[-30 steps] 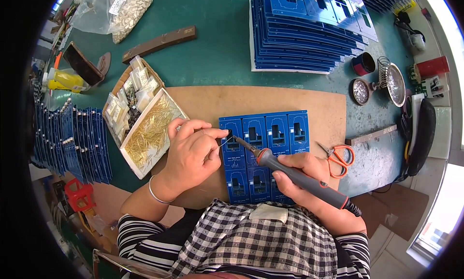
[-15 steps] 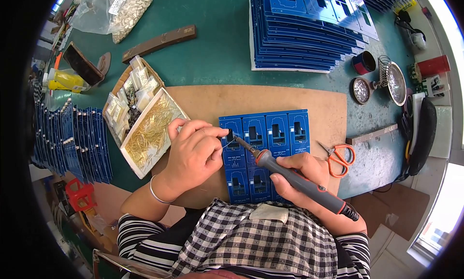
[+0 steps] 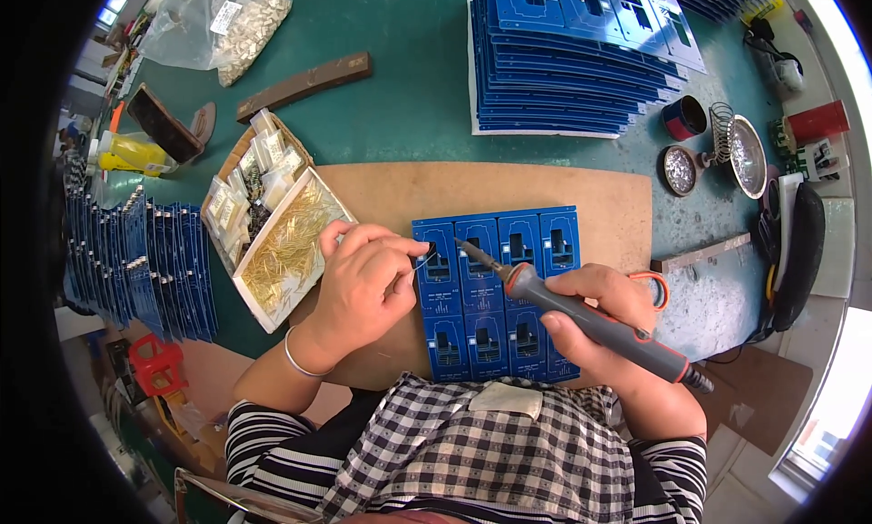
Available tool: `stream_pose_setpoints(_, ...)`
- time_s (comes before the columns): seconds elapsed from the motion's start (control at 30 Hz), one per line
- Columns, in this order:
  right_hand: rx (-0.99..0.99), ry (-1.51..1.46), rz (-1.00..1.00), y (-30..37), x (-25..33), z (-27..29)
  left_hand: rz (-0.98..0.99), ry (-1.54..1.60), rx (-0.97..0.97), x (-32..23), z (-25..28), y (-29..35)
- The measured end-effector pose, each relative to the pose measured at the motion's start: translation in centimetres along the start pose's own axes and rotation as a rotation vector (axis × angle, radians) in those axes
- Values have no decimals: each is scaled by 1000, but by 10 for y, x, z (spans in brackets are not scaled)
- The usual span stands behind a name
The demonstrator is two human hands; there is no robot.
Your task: The person inserts pins into a circuit board panel, solders them in place using a soldering iron and solder wire, stacks the panel onto a pile, and inserts pins into another board.
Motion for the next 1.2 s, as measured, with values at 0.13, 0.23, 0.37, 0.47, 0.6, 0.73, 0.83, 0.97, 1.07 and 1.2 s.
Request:
stream_pose_setpoints(0.13, 99, 41, 56, -5, -2, -8, -7, -3, -3, 0, -1, -1)
stream_pose_setpoints(0.23, 84, 19, 40, -4, -4, -12, -8, -6, -1, 0, 0, 0)
stream_pose_setpoints(0.37, 129, 40, 34, -8, -4, -13, -8, -16, -4, 0, -1, 0)
stream_pose_setpoints(0.47, 112, 33, 23, -6, -5, -15, -13, -21, -16, -1, -2, 0)
stream_pose_setpoints(0.6, 115, 23, 29, -7, -4, -15, -12, -24, -12, -1, -1, 0)
stream_pose_setpoints(0.73, 0, -27, 50, -4, -8, -7, -3, 15, -40, -1, 4, -3)
stream_pose_setpoints(0.83, 69, 42, 99, -8, -8, 13, -6, -30, -76, -2, 20, -6)
stream_pose_setpoints(0.97, 49, 226, 163, -14, 2, 55, -3, -84, -119, -10, 42, -18)
stream_pose_setpoints(1.07, -8, 203, 165, -11, 1, 66, 9, -70, -115, -16, 40, -25)
stream_pose_setpoints(1.2, -13, 104, 116, 2, -7, 50, -13, -14, -61, -21, 18, -25)
Point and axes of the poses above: each hand's wrist, its own y-axis away from the middle knuckle, its own z-axis out of the back of the hand, x = y × z, the point moved 1 cm from there along -y, towards the middle knuckle, and after that the axes turned 12 degrees about z, right-handed, at the moved point
